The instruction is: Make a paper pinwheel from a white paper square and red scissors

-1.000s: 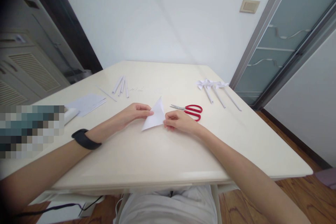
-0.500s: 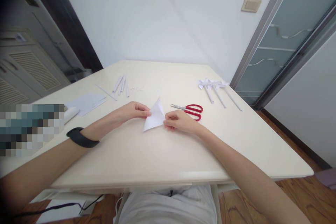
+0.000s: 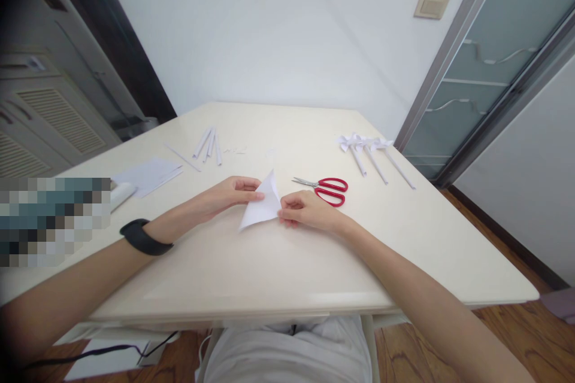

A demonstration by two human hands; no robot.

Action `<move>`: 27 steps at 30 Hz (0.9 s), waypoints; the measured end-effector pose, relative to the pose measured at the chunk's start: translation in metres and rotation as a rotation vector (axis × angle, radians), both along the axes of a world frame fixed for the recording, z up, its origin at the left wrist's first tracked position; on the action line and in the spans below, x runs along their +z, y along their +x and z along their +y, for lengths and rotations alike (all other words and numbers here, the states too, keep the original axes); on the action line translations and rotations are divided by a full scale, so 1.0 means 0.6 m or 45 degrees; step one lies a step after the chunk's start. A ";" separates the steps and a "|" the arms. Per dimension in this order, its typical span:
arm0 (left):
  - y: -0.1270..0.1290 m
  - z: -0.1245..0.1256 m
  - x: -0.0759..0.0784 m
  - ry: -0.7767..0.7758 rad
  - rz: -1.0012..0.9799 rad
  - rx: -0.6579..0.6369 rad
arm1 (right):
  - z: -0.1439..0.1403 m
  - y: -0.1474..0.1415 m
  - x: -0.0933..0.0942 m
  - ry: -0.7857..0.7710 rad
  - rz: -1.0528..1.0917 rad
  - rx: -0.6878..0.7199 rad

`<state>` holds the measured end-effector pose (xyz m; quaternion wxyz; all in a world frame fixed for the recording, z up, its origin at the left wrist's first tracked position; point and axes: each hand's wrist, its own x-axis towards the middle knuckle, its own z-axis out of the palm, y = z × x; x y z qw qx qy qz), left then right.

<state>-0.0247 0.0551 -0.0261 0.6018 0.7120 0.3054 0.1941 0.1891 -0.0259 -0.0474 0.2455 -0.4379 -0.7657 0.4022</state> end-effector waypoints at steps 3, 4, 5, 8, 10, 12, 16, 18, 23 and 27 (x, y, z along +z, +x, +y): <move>0.004 -0.008 -0.001 -0.034 -0.026 -0.010 | -0.004 -0.005 0.002 -0.013 0.024 0.011; 0.005 -0.009 -0.001 -0.041 -0.035 -0.009 | -0.005 -0.006 0.002 -0.015 0.032 0.009; 0.006 -0.010 -0.002 -0.048 -0.043 -0.007 | -0.005 -0.007 0.003 -0.017 0.038 0.006; 0.007 -0.011 -0.005 -0.059 -0.068 0.009 | -0.007 -0.008 0.006 -0.022 0.057 -0.003; 0.007 -0.009 -0.007 -0.053 -0.085 0.028 | -0.007 -0.009 0.009 -0.024 0.072 -0.004; 0.007 -0.008 -0.010 -0.040 -0.102 0.052 | -0.008 -0.010 0.011 -0.024 0.089 -0.007; 0.006 -0.007 -0.013 -0.013 -0.126 0.088 | -0.007 -0.011 0.013 -0.022 0.109 -0.016; 0.006 -0.007 -0.012 -0.006 -0.131 0.096 | -0.006 -0.010 0.013 -0.022 0.111 -0.020; 0.008 -0.014 -0.006 -0.011 -0.139 0.084 | -0.006 -0.011 0.010 -0.025 0.107 -0.012; 0.010 -0.017 -0.003 -0.007 -0.144 0.098 | -0.008 -0.011 0.012 -0.022 0.102 -0.013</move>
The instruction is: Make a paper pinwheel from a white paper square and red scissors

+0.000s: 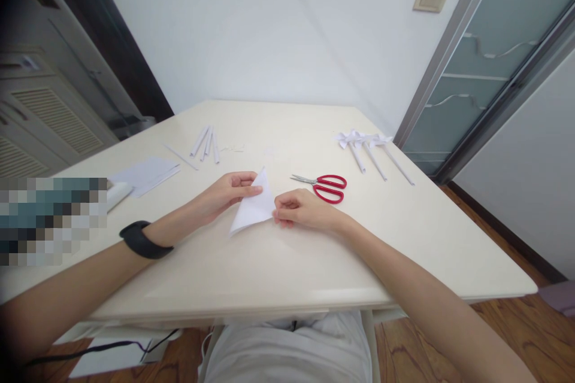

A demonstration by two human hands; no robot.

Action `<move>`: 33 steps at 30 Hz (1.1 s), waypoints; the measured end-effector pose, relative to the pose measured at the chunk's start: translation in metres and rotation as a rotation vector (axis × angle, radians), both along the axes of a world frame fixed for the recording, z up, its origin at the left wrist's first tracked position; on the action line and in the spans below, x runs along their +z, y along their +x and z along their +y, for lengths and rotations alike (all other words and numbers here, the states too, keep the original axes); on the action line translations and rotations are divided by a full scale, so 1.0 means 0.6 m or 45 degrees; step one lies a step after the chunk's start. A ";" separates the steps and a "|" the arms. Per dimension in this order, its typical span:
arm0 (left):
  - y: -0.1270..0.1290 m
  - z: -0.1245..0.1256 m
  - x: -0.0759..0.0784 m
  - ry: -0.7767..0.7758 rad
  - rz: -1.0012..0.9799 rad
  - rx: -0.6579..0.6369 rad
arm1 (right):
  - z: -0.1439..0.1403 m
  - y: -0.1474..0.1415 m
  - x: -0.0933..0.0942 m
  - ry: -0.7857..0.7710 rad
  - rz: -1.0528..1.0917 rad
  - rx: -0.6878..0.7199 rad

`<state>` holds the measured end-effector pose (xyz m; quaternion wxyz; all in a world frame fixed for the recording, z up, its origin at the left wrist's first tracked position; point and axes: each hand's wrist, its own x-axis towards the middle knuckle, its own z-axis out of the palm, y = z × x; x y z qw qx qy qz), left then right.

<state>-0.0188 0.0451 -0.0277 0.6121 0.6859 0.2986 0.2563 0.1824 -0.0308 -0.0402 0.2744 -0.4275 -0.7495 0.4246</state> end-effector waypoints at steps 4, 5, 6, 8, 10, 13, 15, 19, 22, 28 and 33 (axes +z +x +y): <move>0.000 0.002 -0.002 0.013 -0.005 0.029 | 0.000 -0.001 0.002 0.002 0.003 0.006; 0.000 0.003 -0.003 0.018 -0.007 0.035 | 0.000 -0.001 0.002 0.003 0.006 0.009; 0.000 0.003 -0.003 0.024 -0.011 0.043 | 0.001 -0.001 0.002 0.004 0.008 0.011; -0.001 0.002 -0.004 0.038 -0.017 0.060 | 0.002 -0.001 0.002 0.009 0.009 0.012; 0.000 0.001 -0.004 0.053 -0.018 0.078 | 0.002 -0.001 0.001 0.012 0.007 0.011; 0.001 -0.001 -0.004 0.073 -0.012 0.094 | 0.002 -0.001 0.001 0.011 -0.002 0.008; 0.002 -0.001 -0.003 0.078 -0.012 0.095 | 0.001 -0.001 0.001 0.009 -0.008 0.009; 0.003 -0.001 -0.001 0.076 -0.011 0.101 | 0.000 0.000 0.001 0.002 -0.022 0.023; 0.003 -0.002 0.000 0.083 -0.009 0.118 | 0.000 0.000 0.000 0.001 -0.029 0.029; 0.002 -0.003 0.000 0.151 0.003 0.174 | 0.002 0.001 -0.001 0.007 -0.045 0.016; 0.001 0.001 -0.003 0.211 -0.003 0.193 | 0.001 0.001 -0.003 0.005 -0.049 0.022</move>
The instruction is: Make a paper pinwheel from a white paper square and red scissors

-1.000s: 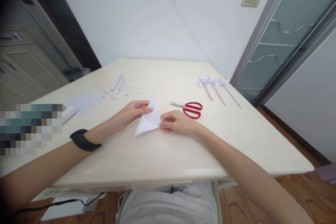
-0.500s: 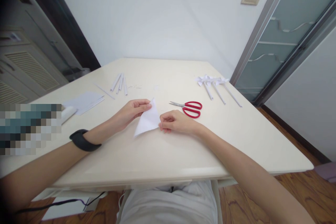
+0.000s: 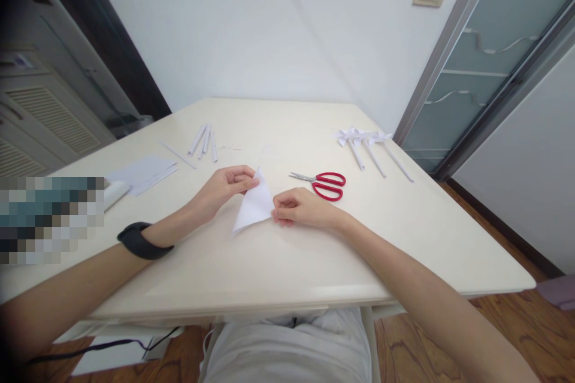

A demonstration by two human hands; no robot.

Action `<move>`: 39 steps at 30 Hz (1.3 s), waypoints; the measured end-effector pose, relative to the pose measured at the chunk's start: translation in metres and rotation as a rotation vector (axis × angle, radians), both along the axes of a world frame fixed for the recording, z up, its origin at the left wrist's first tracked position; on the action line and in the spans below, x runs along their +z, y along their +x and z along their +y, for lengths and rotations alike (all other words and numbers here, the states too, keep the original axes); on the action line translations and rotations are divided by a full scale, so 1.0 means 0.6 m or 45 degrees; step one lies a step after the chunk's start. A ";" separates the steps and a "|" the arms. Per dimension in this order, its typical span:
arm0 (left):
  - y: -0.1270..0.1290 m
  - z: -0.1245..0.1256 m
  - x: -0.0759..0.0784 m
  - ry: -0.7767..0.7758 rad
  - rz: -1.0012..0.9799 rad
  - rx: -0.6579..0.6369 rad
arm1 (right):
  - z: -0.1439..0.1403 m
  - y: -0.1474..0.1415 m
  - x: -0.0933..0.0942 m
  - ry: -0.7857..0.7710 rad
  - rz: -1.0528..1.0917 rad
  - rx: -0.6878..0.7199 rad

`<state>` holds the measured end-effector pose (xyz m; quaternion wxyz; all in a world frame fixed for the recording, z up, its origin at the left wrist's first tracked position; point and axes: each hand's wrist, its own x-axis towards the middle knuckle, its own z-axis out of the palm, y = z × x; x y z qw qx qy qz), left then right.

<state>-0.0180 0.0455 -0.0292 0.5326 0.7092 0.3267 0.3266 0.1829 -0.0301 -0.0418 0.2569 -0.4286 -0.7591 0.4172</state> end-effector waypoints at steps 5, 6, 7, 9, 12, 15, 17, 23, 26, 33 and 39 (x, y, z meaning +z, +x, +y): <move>-0.002 0.009 -0.001 0.024 -0.014 0.034 | 0.000 0.001 -0.003 0.003 -0.011 0.012; -0.003 0.009 -0.001 0.021 -0.014 0.037 | 0.000 0.001 -0.003 0.003 -0.013 0.016; -0.003 0.009 -0.001 0.016 -0.013 0.036 | 0.001 0.001 -0.003 0.003 -0.016 0.018; -0.003 0.008 0.001 0.004 -0.013 0.025 | 0.001 0.001 -0.004 0.002 -0.023 0.022; -0.002 0.005 0.003 -0.013 -0.019 0.008 | 0.002 0.001 -0.004 -0.001 -0.030 0.025; -0.003 0.005 0.003 -0.024 -0.034 0.006 | 0.001 0.001 -0.004 -0.002 -0.028 0.030; -0.003 0.006 0.001 -0.029 -0.051 0.010 | 0.001 0.002 -0.003 -0.004 -0.025 0.032; -0.004 0.012 -0.007 -0.040 -0.110 0.033 | 0.002 0.002 -0.005 0.004 -0.030 0.042; -0.003 0.011 -0.006 -0.050 -0.133 0.037 | 0.003 0.002 -0.006 0.007 -0.033 0.048; -0.004 0.009 -0.002 -0.061 -0.196 0.043 | 0.001 0.001 -0.004 0.005 -0.039 0.046; -0.003 0.009 -0.004 -0.069 -0.220 0.029 | -0.001 0.000 -0.001 0.011 -0.033 0.050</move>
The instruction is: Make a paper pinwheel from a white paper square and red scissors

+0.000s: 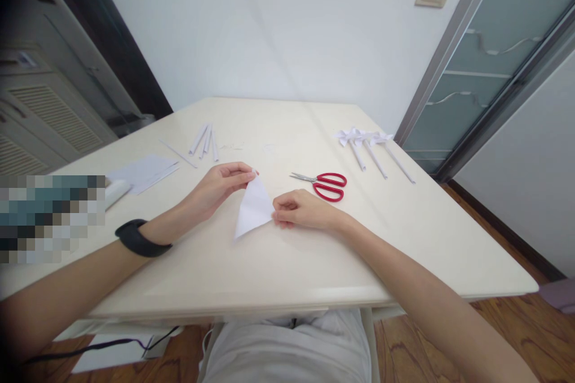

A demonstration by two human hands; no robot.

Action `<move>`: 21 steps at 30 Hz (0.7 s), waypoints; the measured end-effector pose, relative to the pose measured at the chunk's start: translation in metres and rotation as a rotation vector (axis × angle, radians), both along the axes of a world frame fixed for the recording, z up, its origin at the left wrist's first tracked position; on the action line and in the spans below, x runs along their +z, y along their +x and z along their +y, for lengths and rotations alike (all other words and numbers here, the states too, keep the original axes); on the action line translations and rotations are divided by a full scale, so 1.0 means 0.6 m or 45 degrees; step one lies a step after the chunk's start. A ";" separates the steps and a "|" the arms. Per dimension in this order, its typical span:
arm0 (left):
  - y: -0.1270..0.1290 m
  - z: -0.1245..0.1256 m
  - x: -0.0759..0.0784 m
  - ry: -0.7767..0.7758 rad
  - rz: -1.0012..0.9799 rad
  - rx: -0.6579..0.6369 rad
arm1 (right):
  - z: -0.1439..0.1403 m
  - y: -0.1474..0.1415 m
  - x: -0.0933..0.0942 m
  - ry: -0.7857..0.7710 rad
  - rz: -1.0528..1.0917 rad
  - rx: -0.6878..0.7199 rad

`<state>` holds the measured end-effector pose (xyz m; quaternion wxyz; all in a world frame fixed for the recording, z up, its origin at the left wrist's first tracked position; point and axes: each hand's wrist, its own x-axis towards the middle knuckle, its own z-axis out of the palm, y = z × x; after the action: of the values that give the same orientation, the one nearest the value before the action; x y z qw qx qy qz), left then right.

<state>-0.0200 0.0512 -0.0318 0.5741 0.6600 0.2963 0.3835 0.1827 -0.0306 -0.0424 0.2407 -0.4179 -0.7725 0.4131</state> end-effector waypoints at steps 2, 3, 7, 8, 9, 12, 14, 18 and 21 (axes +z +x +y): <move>0.000 0.000 0.000 0.003 -0.009 -0.007 | 0.000 0.000 0.000 -0.001 0.005 0.002; 0.001 0.000 0.001 0.005 -0.015 -0.010 | 0.000 0.000 0.000 -0.001 0.005 0.002; 0.001 0.000 0.001 0.009 -0.041 -0.017 | -0.001 0.000 0.001 0.005 -0.001 -0.004; 0.000 0.001 0.001 0.009 -0.048 -0.018 | -0.001 0.000 0.001 0.007 -0.001 -0.005; 0.000 0.001 0.001 0.008 -0.055 -0.018 | -0.001 0.000 0.002 0.009 -0.002 -0.004; 0.000 0.001 0.000 0.001 -0.066 -0.018 | -0.002 -0.001 0.002 0.013 -0.003 -0.002; 0.000 0.000 0.000 -0.008 -0.065 -0.021 | -0.001 -0.001 0.002 0.016 -0.004 0.000; 0.003 -0.003 0.002 -0.028 -0.049 -0.045 | 0.000 -0.001 0.000 0.026 -0.003 0.000; 0.002 -0.003 0.003 -0.030 -0.044 -0.044 | 0.000 0.000 0.000 0.027 0.000 0.001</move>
<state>-0.0186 0.0492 -0.0300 0.5933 0.6515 0.2794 0.3816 0.1825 -0.0308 -0.0424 0.2451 -0.4149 -0.7770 0.4049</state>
